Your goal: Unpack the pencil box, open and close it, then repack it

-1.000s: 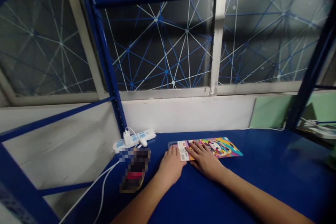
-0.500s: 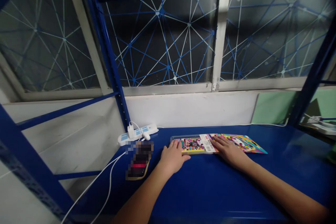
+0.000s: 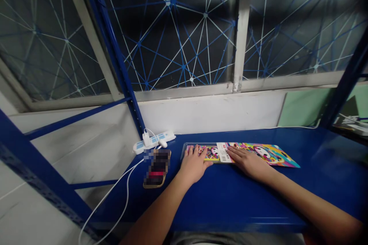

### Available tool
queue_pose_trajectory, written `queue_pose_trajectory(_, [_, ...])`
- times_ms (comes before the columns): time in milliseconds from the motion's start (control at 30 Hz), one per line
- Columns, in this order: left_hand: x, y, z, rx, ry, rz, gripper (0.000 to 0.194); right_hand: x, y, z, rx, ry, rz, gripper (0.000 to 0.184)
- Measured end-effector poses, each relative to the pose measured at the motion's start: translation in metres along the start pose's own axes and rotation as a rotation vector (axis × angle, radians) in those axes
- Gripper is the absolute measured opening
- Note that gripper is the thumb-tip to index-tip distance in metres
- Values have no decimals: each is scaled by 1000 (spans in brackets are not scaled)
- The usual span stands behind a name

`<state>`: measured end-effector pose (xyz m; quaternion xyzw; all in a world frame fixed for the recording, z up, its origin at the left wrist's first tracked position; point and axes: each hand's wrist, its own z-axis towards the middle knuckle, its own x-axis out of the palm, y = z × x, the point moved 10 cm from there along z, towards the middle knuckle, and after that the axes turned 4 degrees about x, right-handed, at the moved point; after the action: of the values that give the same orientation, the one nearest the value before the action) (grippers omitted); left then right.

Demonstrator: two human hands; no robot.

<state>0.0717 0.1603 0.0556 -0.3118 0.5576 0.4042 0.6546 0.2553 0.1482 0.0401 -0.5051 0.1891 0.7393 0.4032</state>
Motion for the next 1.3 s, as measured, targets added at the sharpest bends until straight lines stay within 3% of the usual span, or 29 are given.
queue_pose_trajectory(167, [-8, 4, -2, -13, -29, -23, 65, -6, -26, -20, 65, 4, -49, 42])
queue_pose_trajectory(400, [-18, 8, -2, 32, -35, -78, 54, -18, -61, -55, 101, 56, -83, 55])
queue_pose_trajectory(633, [-20, 17, -1, 22, -18, -109, 47, -57, -101, -89, 189, -26, -127, 55])
queue_pose_trajectory(733, [-19, 20, 1, 17, -10, -129, 42, -72, -70, -95, 157, -58, -117, 56])
queue_pose_trajectory(833, [-19, 24, 5, 6, -8, -146, 37, -70, 10, -90, 42, -44, -71, 63])
queue_pose_trajectory(933, [-21, 31, 7, -2, -24, -153, 35, -52, 103, -74, -87, 9, -27, 67])
queue_pose_trajectory(1033, [-27, 36, 7, 10, -50, -156, 35, -34, 164, -47, -163, 72, 41, 59])
queue_pose_trajectory(1133, [-32, 38, 6, 35, -72, -166, 34, -21, 175, -11, -143, 198, 193, 61])
queue_pose_trajectory(1300, [-31, 38, 5, 52, -101, -196, 33, -14, 160, 28, -192, 396, 466, 77])
